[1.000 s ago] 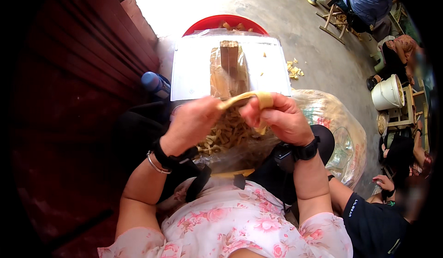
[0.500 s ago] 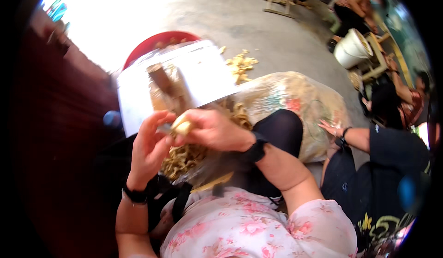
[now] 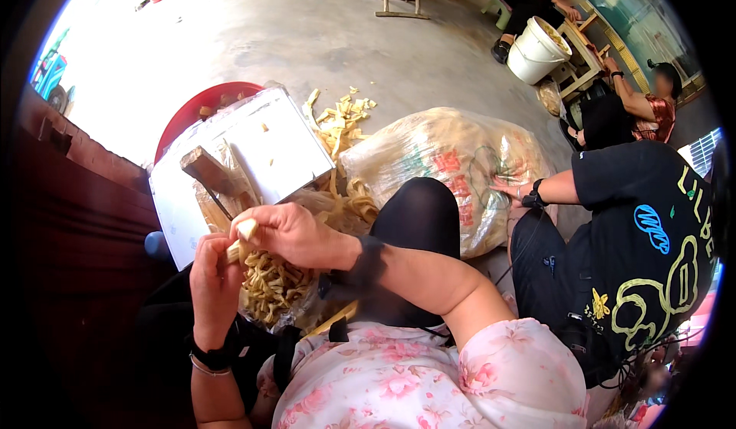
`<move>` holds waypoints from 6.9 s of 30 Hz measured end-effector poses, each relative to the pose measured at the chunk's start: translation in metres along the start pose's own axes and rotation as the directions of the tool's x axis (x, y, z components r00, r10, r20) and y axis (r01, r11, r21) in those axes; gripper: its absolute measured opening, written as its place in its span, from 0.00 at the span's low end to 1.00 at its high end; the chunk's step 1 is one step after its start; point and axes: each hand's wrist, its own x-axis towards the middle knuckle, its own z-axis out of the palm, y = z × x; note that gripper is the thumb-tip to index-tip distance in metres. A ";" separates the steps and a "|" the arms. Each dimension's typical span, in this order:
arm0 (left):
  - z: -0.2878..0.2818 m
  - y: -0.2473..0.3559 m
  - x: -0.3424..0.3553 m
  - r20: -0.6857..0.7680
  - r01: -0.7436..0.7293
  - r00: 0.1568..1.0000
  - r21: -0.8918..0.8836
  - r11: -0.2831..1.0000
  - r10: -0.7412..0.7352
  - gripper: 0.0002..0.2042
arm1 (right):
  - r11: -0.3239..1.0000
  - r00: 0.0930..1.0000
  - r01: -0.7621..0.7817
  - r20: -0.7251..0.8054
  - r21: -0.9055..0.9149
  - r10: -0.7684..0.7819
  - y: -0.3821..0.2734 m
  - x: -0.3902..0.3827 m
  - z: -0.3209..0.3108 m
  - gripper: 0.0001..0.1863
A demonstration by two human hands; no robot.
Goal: The person processes long, flat strips of food by hand, repeatedly pulling, folding, and stacking them into a pile while sitting on the floor in a shared workspace.
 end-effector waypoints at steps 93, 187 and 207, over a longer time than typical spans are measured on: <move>-0.020 0.036 -0.014 -0.173 -0.317 0.885 0.457 0.831 0.433 0.20 | 0.776 0.999 0.001 0.039 -0.631 0.030 -0.020 0.016 -0.004 0.11; 0.046 0.002 0.017 0.116 -0.017 0.992 -0.180 0.983 0.038 0.20 | 0.758 0.942 -0.213 -0.336 -0.617 -0.009 0.030 0.004 0.001 0.12; 0.027 -0.032 0.023 0.016 -0.130 0.991 0.049 0.990 0.129 0.17 | 0.925 0.965 -0.217 -0.211 -0.312 0.156 0.047 0.016 -0.002 0.08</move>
